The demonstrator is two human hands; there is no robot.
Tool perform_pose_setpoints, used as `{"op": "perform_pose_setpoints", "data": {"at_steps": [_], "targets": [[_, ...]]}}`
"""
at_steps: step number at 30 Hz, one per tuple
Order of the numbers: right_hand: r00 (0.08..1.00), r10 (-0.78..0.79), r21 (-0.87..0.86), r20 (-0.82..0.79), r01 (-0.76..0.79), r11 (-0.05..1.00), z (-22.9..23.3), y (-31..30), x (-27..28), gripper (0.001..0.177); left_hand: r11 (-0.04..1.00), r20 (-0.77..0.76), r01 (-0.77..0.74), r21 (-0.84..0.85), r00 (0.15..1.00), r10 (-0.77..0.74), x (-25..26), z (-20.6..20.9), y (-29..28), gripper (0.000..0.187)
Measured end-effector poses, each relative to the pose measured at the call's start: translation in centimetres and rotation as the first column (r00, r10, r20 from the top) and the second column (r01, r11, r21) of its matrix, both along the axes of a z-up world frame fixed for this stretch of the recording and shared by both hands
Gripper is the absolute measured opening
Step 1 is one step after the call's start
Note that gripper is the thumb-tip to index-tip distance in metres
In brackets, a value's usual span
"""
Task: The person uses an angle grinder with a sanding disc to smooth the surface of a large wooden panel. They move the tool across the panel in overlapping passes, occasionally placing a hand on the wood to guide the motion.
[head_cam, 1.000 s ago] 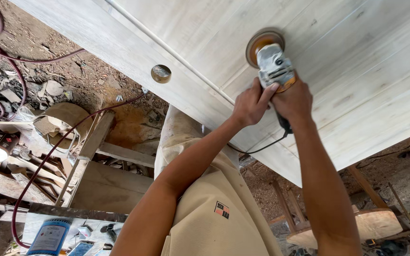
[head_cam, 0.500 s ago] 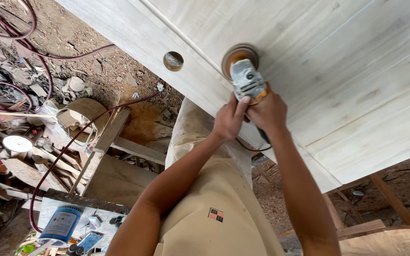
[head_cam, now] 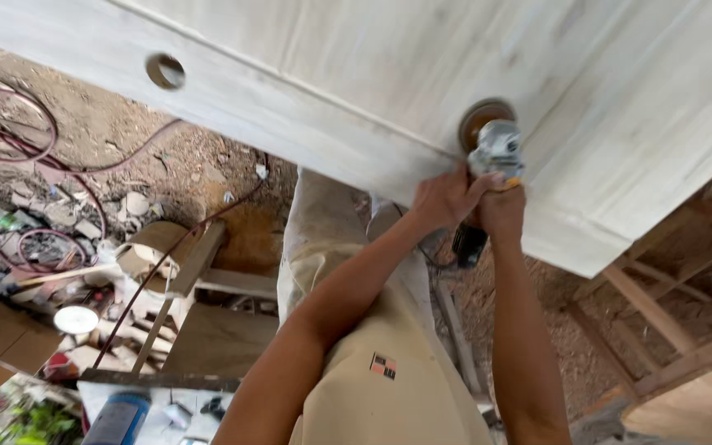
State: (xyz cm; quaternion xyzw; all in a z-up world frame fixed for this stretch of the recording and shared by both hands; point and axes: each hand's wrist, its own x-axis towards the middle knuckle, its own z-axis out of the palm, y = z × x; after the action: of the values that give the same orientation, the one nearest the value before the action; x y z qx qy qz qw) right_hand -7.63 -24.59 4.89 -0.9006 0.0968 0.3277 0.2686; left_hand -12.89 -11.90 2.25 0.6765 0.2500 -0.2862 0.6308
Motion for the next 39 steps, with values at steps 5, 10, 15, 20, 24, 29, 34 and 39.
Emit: {"op": "perform_pose_setpoints", "data": {"at_steps": [5, 10, 15, 20, 24, 29, 34, 39], "targets": [[0.974, -0.22, 0.303, 0.047, 0.196, 0.933, -1.3, -5.4, -0.2, 0.037, 0.97, 0.055, 0.111, 0.215, 0.991, -0.126, 1.4, -0.5, -6.3, 0.088], [0.999, -0.035, 0.283, 0.021, 0.028, 0.959, -0.9, -2.7, -4.6, 0.038, 0.986, -0.158, 0.068, 0.149, 0.986, -0.044, -4.9, -1.7, -4.2, 0.076], [0.928, -0.002, 0.331, -0.372, 0.134, 0.934, -1.1, 3.8, -8.3, 0.04, 0.735, 0.077, 0.217, 0.643, 0.936, -0.343, -11.0, -1.1, 3.6, 0.049], [0.978, 0.021, 0.504, -0.206, 0.088, 0.859, -2.5, 6.3, -8.8, 0.041, 0.946, -0.199, 0.058, 0.32, 0.98, 0.007, -10.1, -0.2, 7.1, 0.049], [0.966, -0.156, 0.4, -0.205, 0.228, 0.888, -2.2, 1.1, -8.9, 0.043, 0.797, 0.249, 0.086, 0.597, 0.925, -0.287, -7.6, 0.2, 1.9, 0.063], [0.934, -0.305, 0.369, -0.184, 0.353, 0.86, -1.7, -4.6, -9.1, 0.041, 0.93, -0.108, 0.237, 0.28, 0.971, -0.215, -5.4, 0.4, -3.2, 0.073], [0.902, -0.389, 0.336, -0.19, 0.432, 0.837, -2.8, -1.6, -9.8, 0.038, 0.813, 0.078, 0.38, 0.441, 0.886, -0.457, -5.5, 0.0, -0.8, 0.057], [0.97, -0.209, 0.443, -0.127, 0.244, 0.863, -3.6, 2.3, -10.5, 0.043, 0.939, -0.167, 0.185, 0.29, 0.976, -0.141, -7.7, 0.0, 3.4, 0.078]]}}
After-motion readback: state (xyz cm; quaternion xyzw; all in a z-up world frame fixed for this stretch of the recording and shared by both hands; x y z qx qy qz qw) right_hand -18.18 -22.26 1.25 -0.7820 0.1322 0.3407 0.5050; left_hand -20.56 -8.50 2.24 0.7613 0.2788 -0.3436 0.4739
